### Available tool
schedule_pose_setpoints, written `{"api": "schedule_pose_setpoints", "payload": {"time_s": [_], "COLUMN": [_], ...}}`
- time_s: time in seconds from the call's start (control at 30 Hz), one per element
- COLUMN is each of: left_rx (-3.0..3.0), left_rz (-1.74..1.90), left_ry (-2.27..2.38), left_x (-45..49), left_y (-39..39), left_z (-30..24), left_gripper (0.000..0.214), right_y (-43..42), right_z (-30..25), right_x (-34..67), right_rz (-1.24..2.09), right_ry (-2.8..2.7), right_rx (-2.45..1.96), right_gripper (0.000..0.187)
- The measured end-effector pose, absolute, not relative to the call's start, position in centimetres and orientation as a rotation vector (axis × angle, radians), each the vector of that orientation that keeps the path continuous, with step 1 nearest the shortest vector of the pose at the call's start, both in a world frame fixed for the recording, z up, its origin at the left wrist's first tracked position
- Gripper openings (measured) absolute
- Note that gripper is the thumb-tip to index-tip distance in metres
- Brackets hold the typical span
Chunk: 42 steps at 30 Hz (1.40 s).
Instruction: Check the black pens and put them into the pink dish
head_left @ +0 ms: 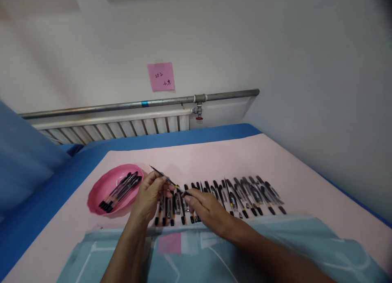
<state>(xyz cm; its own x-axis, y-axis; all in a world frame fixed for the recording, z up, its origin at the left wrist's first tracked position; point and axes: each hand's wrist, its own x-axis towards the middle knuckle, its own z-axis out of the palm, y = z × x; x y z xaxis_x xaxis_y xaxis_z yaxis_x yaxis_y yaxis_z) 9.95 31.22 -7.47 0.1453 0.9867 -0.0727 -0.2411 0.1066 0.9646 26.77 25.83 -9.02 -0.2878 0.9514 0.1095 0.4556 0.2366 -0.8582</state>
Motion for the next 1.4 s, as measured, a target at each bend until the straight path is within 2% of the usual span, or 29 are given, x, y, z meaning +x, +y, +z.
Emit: {"api": "schedule_pose_setpoints", "payload": {"time_s": [0.4, 1.4], "left_rx": [1.07, 1.101], "left_rz": [1.124, 1.126], "left_ry": [0.997, 1.036], "left_x": [10.03, 10.04], "left_y": [30.99, 31.0], "left_z": [-7.28, -7.32], "left_gripper": [0.013, 0.014], "right_y": [25.71, 25.88], "right_z": [-8.77, -9.24], "right_x": [26.96, 27.07], "right_rz": [0.836, 0.827], "right_ry": [-1.974, -1.966], "right_rx": [-1.286, -1.288], "right_gripper": [0.023, 0.024]}}
